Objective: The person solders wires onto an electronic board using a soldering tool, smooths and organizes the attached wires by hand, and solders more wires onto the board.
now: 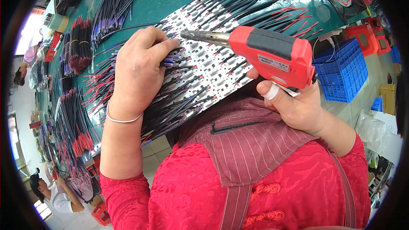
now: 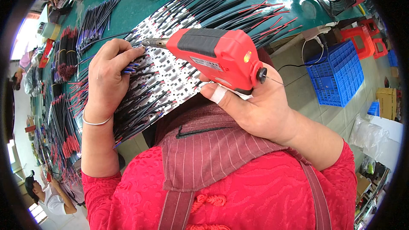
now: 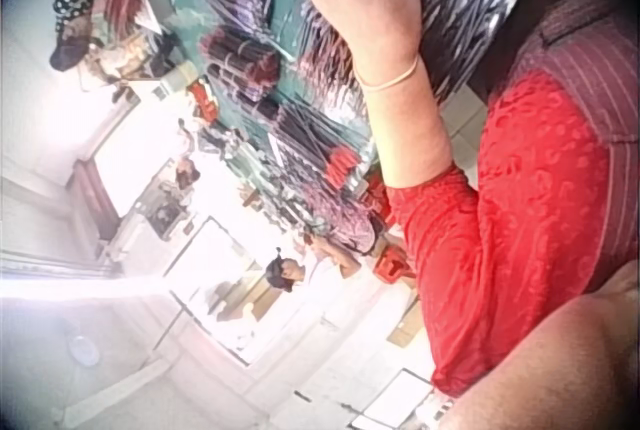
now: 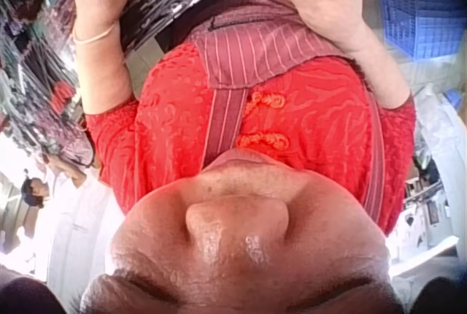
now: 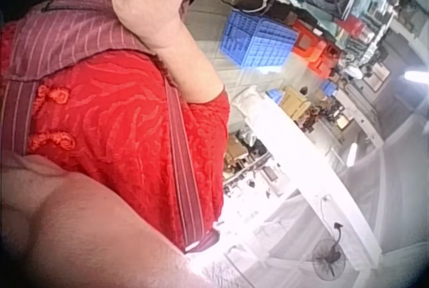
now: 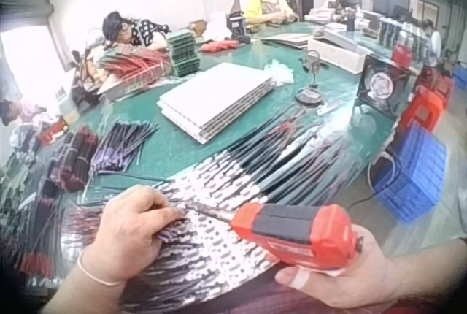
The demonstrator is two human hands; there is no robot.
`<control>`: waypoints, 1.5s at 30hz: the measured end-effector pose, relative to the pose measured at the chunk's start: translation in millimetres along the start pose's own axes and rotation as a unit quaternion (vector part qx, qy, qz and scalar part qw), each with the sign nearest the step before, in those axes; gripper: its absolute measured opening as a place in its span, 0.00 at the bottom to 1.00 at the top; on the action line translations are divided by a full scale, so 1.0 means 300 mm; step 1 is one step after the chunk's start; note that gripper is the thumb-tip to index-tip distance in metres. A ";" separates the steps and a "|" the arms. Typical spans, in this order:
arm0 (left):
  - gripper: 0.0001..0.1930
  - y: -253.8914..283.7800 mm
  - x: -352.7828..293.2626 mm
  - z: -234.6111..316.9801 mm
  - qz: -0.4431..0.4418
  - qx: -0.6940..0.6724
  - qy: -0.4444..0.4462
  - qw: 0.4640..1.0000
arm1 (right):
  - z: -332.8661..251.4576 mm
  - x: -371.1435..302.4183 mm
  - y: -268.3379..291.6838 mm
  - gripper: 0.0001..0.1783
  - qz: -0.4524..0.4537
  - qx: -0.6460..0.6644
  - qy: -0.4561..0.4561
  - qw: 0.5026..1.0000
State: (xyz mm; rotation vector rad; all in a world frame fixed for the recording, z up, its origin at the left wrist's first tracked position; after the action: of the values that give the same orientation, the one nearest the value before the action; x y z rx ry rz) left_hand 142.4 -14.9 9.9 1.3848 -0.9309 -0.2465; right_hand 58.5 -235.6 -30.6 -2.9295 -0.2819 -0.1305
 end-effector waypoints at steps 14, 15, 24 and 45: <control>0.20 0.000 0.016 0.012 -0.019 0.001 0.001 1.000 | -0.002 0.006 0.000 0.14 0.017 0.021 0.009 1.000; 0.20 -0.001 0.016 0.012 -0.021 0.002 0.002 1.000 | 0.002 0.005 0.000 0.14 0.018 0.022 0.001 1.000; 0.20 -0.008 0.016 0.014 -0.034 0.002 0.012 0.999 | -0.016 0.007 -0.008 0.15 -0.002 -0.033 0.039 0.999; 0.20 -0.002 0.018 0.013 -0.044 -0.012 0.019 0.999 | -0.058 -0.038 0.039 0.14 0.053 -0.001 0.051 0.997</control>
State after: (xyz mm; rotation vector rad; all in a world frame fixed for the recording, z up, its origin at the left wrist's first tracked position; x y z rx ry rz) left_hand 143.3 -21.3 11.2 1.4059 -0.8340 -0.2952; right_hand 48.5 -252.6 -17.0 -2.9196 -0.1118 -0.2626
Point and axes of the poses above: each hand's wrist, its own x-axis towards the middle knuckle, its own y-axis out of the back of the hand, z = x × y, the point moved 7 cm from there along x, towards the middle knuckle, and after that the axes turned 12 degrees about x, right-handed, at the moved point
